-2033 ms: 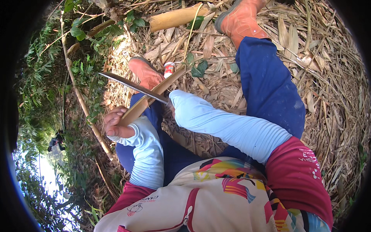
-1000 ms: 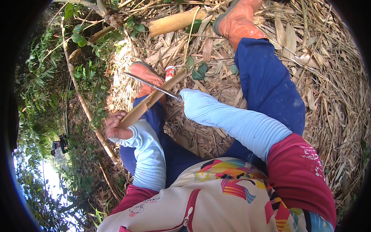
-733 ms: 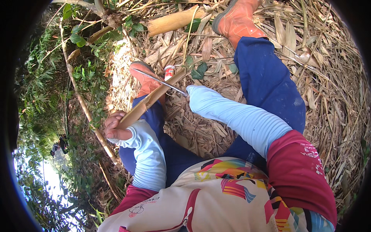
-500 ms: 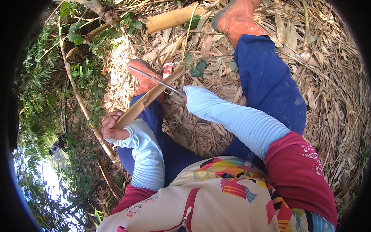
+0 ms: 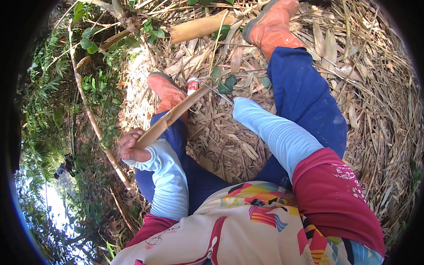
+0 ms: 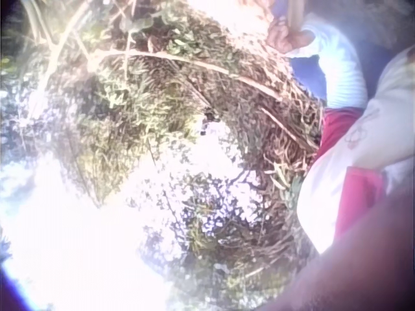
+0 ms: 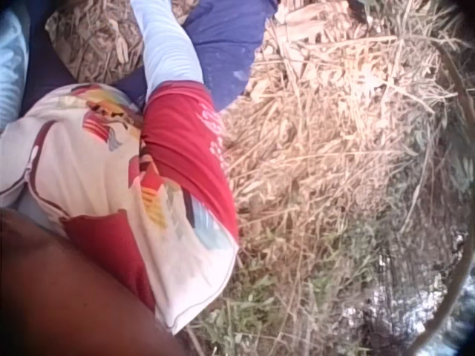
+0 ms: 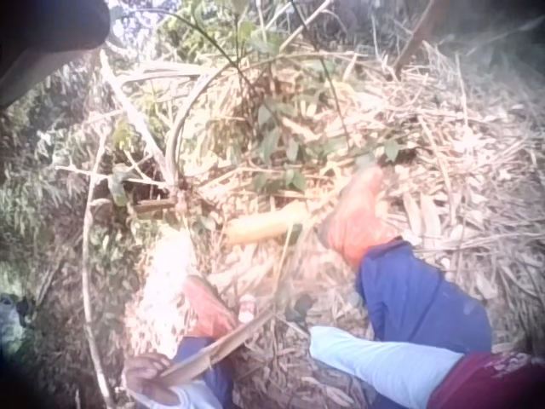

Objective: The person sits on the ground in a bamboo grove and uses a machete to split a long bamboo pole into thin strips. They hold the pole between their legs and repeatedly strike it with the machete to separate the material.

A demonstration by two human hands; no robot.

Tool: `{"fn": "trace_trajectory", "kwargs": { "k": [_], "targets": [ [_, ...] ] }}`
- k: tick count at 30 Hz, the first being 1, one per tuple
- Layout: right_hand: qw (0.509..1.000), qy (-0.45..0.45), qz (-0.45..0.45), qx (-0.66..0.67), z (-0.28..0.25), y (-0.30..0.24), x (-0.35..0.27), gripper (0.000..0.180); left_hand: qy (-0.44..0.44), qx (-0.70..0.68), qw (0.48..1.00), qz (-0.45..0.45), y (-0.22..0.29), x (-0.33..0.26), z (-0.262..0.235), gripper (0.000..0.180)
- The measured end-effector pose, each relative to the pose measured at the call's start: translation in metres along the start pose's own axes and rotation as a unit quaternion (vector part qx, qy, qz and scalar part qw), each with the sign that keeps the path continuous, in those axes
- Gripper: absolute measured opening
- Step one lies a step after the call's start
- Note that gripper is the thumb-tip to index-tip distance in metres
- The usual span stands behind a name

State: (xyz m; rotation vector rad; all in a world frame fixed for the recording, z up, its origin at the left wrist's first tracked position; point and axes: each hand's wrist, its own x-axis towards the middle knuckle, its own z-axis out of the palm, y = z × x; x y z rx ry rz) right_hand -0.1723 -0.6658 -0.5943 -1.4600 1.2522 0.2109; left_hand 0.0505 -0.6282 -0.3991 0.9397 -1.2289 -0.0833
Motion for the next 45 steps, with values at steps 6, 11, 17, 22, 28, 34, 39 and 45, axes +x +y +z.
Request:
{"fn": "trace_trajectory", "kwargs": {
  "k": [6,11,17,22,28,34,39,45],
  "targets": [
    [0.999,0.002,-0.008,-0.046,0.002,-0.004,0.006,0.019,0.024,0.04,0.999,-0.001,-0.003,0.0,-0.005,0.051],
    [0.986,-0.024,0.12,-0.116,0.042,0.074,0.074,0.027,0.021,0.036,0.999,0.003,-0.007,0.008,0.003,0.051],
    [0.985,-0.018,0.15,-0.089,0.022,0.041,0.042,0.034,0.145,0.149,0.973,-0.097,0.01,0.006,0.008,0.054],
    [0.981,-0.078,0.141,-0.112,0.035,0.061,0.078,0.042,0.19,0.157,0.949,-0.195,0.03,0.019,0.029,0.055],
    [0.998,0.035,0.033,-0.026,0.002,-0.027,-0.014,0.027,0.169,0.059,0.975,-0.135,0.013,0.004,0.012,0.049],
    [0.987,0.065,-0.12,0.084,-0.021,-0.1,-0.1,0.018,0.1,-0.066,0.988,-0.1,0.004,-0.001,0.012,0.046],
    [0.964,0.077,-0.223,0.126,-0.025,-0.126,-0.14,0.016,0.088,-0.062,0.989,-0.105,0.01,-0.01,0.014,0.044],
    [0.97,0.026,-0.168,0.173,-0.028,-0.111,-0.113,0.017,0.074,-0.07,0.991,-0.084,0.012,-0.012,0.017,0.044]
  ]
}}
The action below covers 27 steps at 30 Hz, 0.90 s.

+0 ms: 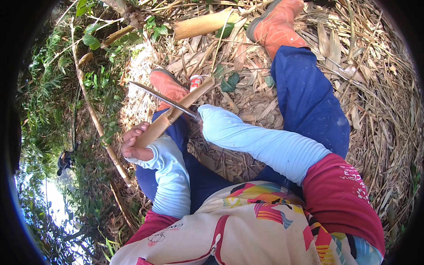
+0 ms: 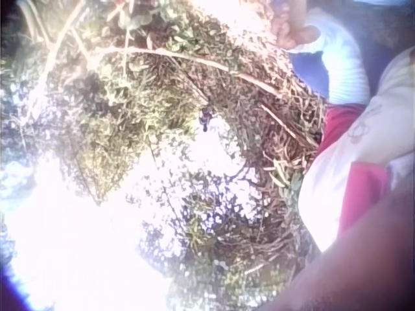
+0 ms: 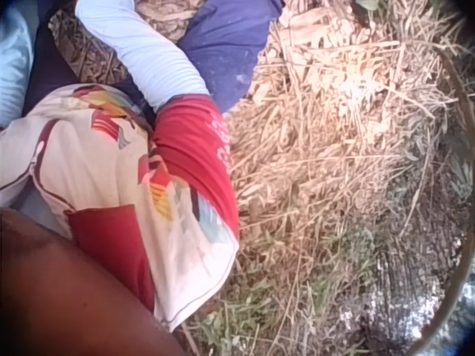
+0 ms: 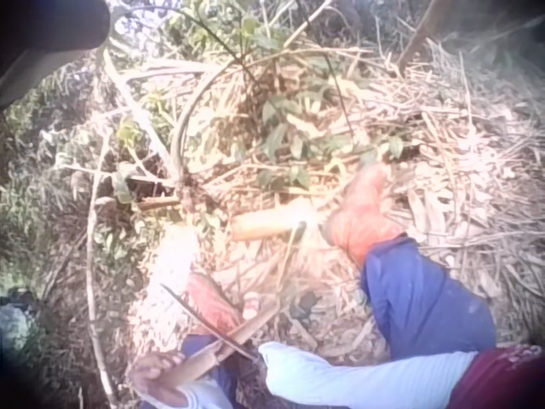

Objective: The person sits on the ground in a bamboo grove and uses a machete to split a long bamboo pole into thin strips. They hold the pole between their legs and repeatedly strike it with the machete to separate the material.

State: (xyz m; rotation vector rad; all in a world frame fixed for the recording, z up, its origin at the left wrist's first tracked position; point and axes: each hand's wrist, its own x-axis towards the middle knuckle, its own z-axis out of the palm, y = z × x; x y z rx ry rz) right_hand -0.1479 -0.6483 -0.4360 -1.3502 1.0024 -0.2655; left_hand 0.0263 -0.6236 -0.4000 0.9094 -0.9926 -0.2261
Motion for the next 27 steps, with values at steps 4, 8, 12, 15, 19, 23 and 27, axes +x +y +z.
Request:
{"fn": "trace_trajectory", "kwargs": {
  "k": [4,8,12,15,19,23,27],
  "targets": [
    [0.996,0.033,-0.06,-0.063,0.002,-0.005,-0.009,0.018,-0.01,-0.009,1.0,0.008,-0.003,-0.001,-0.006,0.044],
    [1.0,-0.014,0.009,-0.014,-0.003,-0.005,-0.001,0.018,-0.033,-0.011,0.999,0.018,-0.009,0.004,-0.016,0.043],
    [0.995,0.028,-0.04,-0.083,0.001,-0.004,-0.007,0.016,-0.039,-0.009,0.999,0.024,-0.01,0.005,-0.019,0.042],
    [0.997,0.048,-0.038,-0.047,0.01,0.014,0.0,0.016,-0.064,-0.029,0.997,0.031,-0.011,0.008,-0.014,0.043],
    [0.999,-0.013,0.006,-0.036,-0.009,0.004,0.002,0.017,-0.114,-0.071,0.991,0.021,-0.014,0.009,-0.027,0.043],
    [1.0,0.002,-0.011,-0.011,0.001,0.006,-0.001,0.018,-0.083,-0.06,0.994,0.035,-0.01,0.003,-0.014,0.043],
    [0.997,-0.001,0.011,-0.071,-0.009,0.017,0.011,0.016,-0.133,-0.035,0.99,0.041,-0.014,0.011,-0.025,0.043]
  ]
}}
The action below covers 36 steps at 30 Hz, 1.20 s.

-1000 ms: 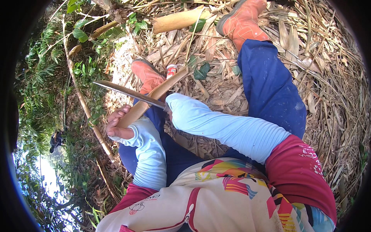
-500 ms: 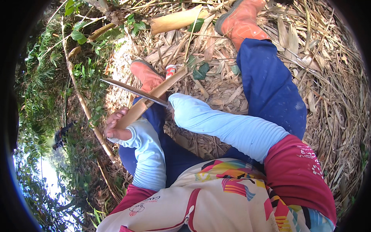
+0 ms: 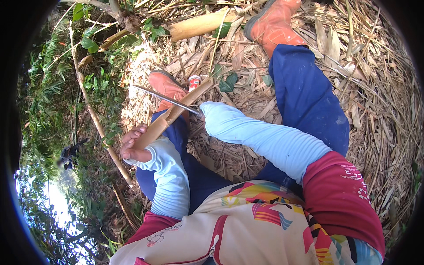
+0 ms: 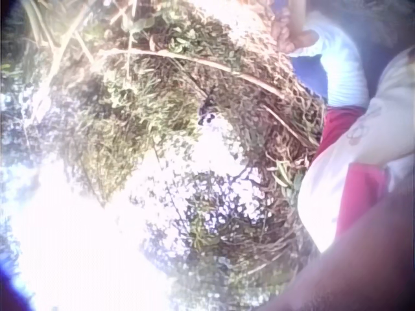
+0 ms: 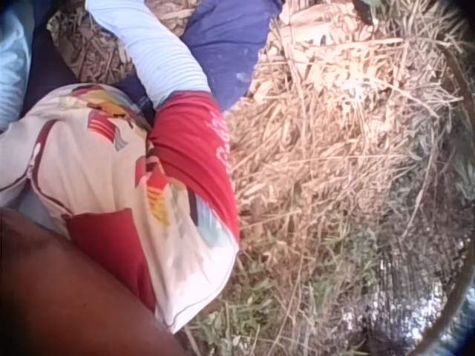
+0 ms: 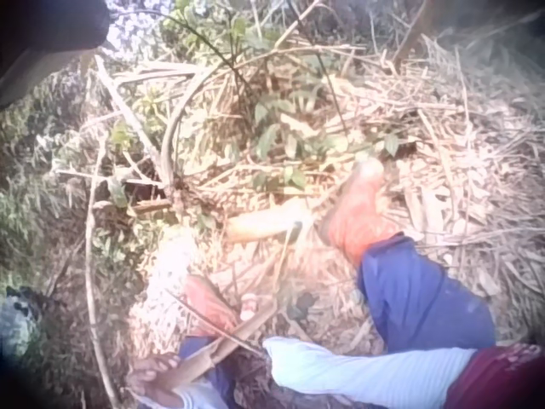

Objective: The person sits on the ground in a bamboo grove and uses a machete to split a long bamboo pole into thin strips. They hold the pole between their legs and repeatedly strike it with the machete to separate the material.

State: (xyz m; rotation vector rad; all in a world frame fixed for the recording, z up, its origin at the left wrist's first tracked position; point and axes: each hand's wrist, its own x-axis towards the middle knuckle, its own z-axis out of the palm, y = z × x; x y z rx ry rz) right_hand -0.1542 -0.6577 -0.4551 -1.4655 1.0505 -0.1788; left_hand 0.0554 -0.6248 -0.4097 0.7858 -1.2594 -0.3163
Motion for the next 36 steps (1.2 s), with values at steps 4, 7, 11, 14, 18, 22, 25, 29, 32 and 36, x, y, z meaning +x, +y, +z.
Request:
{"fn": "trace_trajectory", "kwargs": {
  "k": [4,7,11,14,18,22,25,29,32,36],
  "targets": [
    [0.998,0.018,-0.032,0.052,0.006,0.011,-0.006,0.014,0.036,0.017,0.999,0.005,0.002,-0.003,0.009,0.044],
    [0.994,-0.027,0.046,0.094,-0.006,0.014,0.002,0.01,0.044,0.024,0.999,0.002,0.004,0.001,0.009,0.043],
    [0.999,-0.025,0.014,0.029,-0.003,0.014,0.0,0.013,0.074,0.031,0.997,-0.007,0.001,0.002,0.009,0.043],
    [0.999,-0.008,-0.04,0.022,-0.004,0.013,-0.004,0.018,0.113,0.04,0.993,-0.011,0.005,0.003,0.02,0.042],
    [0.997,-0.041,0.067,-0.001,-0.023,0.032,0.008,0.027,0.067,0.041,0.997,-0.004,0.001,0.004,0.007,0.042],
    [0.996,-0.031,0.08,-0.013,-0.024,0.04,0.012,0.029,0.069,0.023,0.997,-0.007,0.004,0.001,0.013,0.042],
    [1.0,-0.02,0.013,0.004,-0.012,0.031,0.012,0.019,0.075,0.014,0.997,-0.016,0.004,0.0,0.01,0.043],
    [0.996,-0.034,-0.019,0.083,0.003,0.032,0.012,0.01,0.078,0.037,0.996,-0.006,0.003,0.004,0.008,0.043],
    [0.999,-0.014,0.024,-0.036,0.0,0.059,0.026,0.035,0.061,0.01,0.998,-0.012,0.003,0.002,-0.003,0.044],
    [0.997,-0.039,0.06,0.026,0.012,0.058,0.041,0.008,0.097,-0.022,0.995,-0.017,0.004,0.001,0.001,0.045]
  ]
}}
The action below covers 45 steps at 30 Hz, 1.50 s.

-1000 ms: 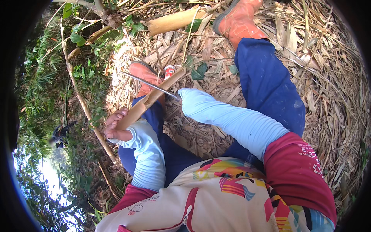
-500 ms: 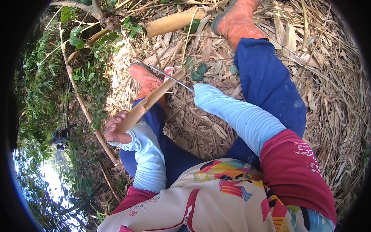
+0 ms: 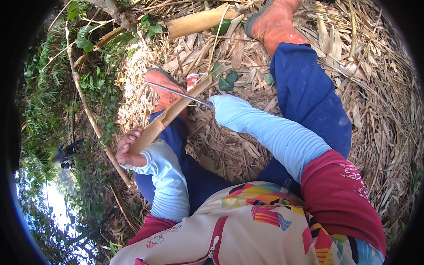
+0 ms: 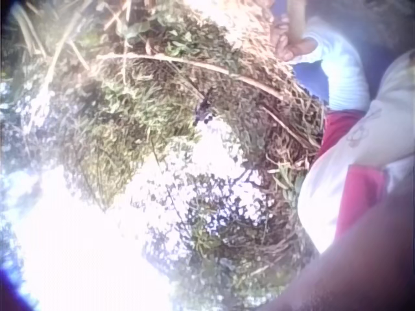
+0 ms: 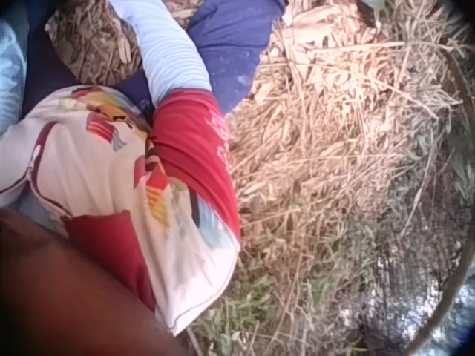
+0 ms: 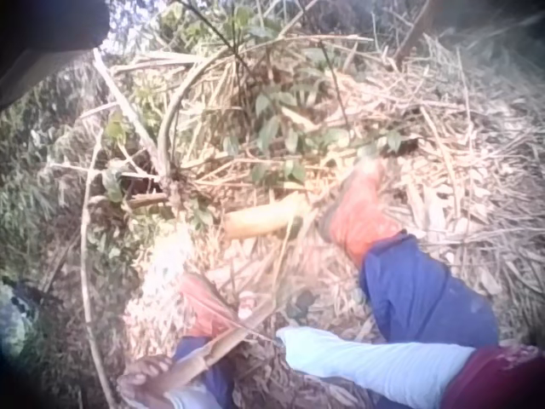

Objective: The person sits on the ground in a bamboo grove and uses a machete to split a long bamboo pole into thin strips. They hold the pole between their legs and repeatedly strike it with the machete to separate the material.

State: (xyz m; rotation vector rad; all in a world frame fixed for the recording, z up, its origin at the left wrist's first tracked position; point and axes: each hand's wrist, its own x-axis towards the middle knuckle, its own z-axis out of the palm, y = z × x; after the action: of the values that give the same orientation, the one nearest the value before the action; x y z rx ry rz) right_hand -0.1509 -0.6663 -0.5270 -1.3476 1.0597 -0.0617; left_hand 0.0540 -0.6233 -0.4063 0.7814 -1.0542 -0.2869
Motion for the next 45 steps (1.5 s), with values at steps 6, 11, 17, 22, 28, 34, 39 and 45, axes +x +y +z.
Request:
{"fn": "trace_trajectory", "kwargs": {
  "k": [6,11,17,22,28,34,39,45],
  "targets": [
    [0.992,0.1,-0.077,0.013,0.047,0.105,0.065,0.036,-0.006,0.039,0.999,0.009,-0.004,0.002,0.004,0.045],
    [0.988,0.096,-0.121,-0.026,0.0,0.011,-0.001,0.031,0.009,0.043,0.999,-0.004,0.0,-0.004,-0.011,0.044],
    [0.998,0.021,0.031,-0.047,0.003,0.051,0.035,0.032,-0.022,0.016,1.0,-0.006,-0.001,0.002,-0.005,0.044],
    [0.999,0.032,0.0,-0.034,-0.002,0.012,0.017,0.033,-0.02,0.042,0.999,-0.002,0.001,0.002,0.001,0.043],
    [0.997,0.054,-0.047,-0.006,-0.007,-0.01,-0.018,0.033,0.024,0.061,0.998,-0.019,0.01,0.001,0.018,0.042],
    [0.997,0.057,-0.048,-0.005,-0.011,-0.023,-0.03,0.034,-0.027,0.048,0.998,-0.024,0.007,0.005,0.013,0.047],
    [0.993,0.075,-0.09,-0.002,-0.004,-0.036,-0.042,0.034,-0.005,0.023,0.999,-0.049,0.011,0.003,0.015,0.05],
    [0.997,0.068,-0.035,-0.003,-0.007,-0.026,-0.025,0.035,-0.05,0.015,0.998,-0.033,0.009,0.004,0.012,0.052]
  ]
}}
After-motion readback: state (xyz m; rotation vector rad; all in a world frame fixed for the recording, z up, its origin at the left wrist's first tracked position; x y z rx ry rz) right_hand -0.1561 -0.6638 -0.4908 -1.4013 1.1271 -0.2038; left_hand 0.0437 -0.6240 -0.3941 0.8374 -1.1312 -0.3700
